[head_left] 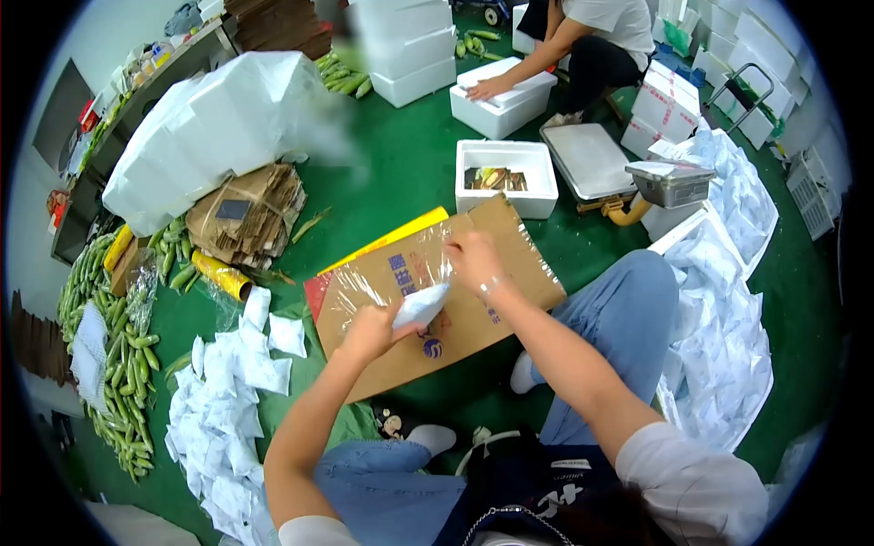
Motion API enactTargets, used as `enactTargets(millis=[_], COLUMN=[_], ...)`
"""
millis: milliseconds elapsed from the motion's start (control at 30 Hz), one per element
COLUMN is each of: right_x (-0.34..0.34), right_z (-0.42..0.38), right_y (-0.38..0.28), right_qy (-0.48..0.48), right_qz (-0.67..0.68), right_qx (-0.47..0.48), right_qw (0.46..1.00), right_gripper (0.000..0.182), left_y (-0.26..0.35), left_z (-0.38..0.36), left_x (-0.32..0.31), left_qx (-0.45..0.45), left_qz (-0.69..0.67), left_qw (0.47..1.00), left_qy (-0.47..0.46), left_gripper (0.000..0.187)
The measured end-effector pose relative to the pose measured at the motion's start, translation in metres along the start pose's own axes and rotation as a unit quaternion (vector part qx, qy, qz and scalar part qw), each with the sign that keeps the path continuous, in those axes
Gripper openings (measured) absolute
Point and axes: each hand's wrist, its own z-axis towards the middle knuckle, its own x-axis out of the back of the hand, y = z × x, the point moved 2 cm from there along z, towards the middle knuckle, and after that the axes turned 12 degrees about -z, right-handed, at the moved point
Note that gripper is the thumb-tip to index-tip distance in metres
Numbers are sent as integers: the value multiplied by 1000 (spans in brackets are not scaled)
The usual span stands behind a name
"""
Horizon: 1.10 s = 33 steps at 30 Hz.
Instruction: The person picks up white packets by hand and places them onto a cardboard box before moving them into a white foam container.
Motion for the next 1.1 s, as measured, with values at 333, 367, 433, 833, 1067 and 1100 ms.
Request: enactTargets(millis=[333, 367, 433, 833, 1067, 1100], right_x=[-15, -19, -51, -123, -172, -166], right_z=[-124, -131, -137, 5, 29, 27], right_y=[-29, -23, -3, 10, 1, -2], right_qy=[-176, -206, -191, -716, -720, -711], right_qz=[-172, -248, -200, 105, 311, 289], right_qx=[396, 420, 413, 115, 9, 44], right_qw=[885, 848, 868, 680, 621, 639], right_gripper=[57, 67, 82, 64, 62, 62], left_y=[-78, -75, -96, 4, -54, -51], left_z=[-31, -29, -25, -13, 19, 20], left_x=[-63, -69, -93, -16, -36, -32], left_qx=[306, 340, 312, 27, 58, 62], left_qz=[-425, -479, -487, 86, 50, 44], left_qw=[835, 788, 772, 995, 997, 997], left_qy=[-172, -184, -264, 48, 13, -13], left_gripper=[40, 40, 46, 62, 68, 52])
